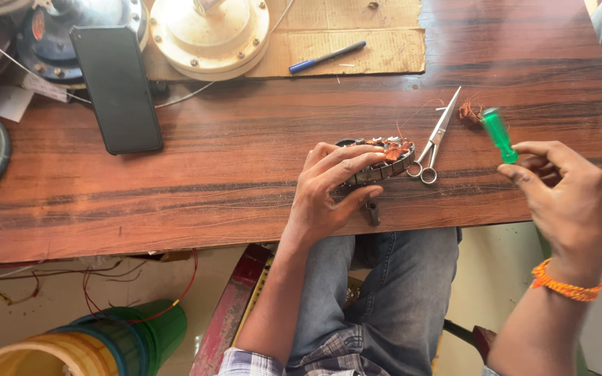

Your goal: The person works on a small motor armature, using a green-handled screwdriver and small scissors to adjust and trim copper windings. They rotate the component frequently to access different slots and continue the repair throughout the clip.

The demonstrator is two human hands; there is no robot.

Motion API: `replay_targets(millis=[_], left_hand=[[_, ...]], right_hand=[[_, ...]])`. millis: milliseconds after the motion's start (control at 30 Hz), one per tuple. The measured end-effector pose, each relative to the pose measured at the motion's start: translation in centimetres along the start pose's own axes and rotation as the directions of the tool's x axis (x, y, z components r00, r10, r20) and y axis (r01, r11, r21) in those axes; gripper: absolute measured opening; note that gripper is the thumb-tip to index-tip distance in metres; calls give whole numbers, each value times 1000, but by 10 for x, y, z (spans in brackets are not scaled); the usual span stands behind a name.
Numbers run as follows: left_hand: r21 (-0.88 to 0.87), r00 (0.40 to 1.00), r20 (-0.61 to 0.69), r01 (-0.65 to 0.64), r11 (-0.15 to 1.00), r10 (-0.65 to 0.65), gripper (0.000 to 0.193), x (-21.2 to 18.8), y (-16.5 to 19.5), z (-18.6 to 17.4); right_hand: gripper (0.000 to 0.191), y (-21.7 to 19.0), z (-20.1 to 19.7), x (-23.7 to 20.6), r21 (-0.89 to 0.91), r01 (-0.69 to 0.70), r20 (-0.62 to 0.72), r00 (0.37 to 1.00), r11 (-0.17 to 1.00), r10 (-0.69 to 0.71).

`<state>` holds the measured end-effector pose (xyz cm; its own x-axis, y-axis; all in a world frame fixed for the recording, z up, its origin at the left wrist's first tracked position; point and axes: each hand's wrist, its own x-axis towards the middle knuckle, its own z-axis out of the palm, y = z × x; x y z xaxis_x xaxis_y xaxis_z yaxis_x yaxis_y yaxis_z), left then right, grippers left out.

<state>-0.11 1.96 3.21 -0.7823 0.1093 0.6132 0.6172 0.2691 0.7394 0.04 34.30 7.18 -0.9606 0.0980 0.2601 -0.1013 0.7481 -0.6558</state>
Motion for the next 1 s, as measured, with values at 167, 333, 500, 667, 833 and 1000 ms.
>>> replay_targets(millis=[167, 333, 500, 667, 833, 1000], left_hand=[[-146, 989, 4, 145, 979, -146, 71, 3, 4, 2], [99, 996, 88, 19, 995, -28, 52, 6, 2, -2], [146, 981, 194, -45, 988, 16, 49, 17, -12, -13], [64, 971, 230, 53, 997, -67, 54, 22, -13, -26], [109, 979, 201, -63, 992, 40, 60, 18, 5, -21], [185, 974, 199, -141, 973, 104, 48, 22, 6, -11]], right_hand=[[19, 61, 4, 8, -45, -93, -128, 988, 995, 86], [12, 88, 24, 8, -336, 89, -281, 941, 938, -190], [5, 41, 42, -20, 22, 91, -236, 968, 996, -83], [11, -52, 91, -60, 491, 93, -49, 996, 866, -79], [33, -105, 135, -69, 293, 193, -179, 973, 937, -144], [23, -111, 158, -74, 170, 210, -290, 944, 963, -155]])
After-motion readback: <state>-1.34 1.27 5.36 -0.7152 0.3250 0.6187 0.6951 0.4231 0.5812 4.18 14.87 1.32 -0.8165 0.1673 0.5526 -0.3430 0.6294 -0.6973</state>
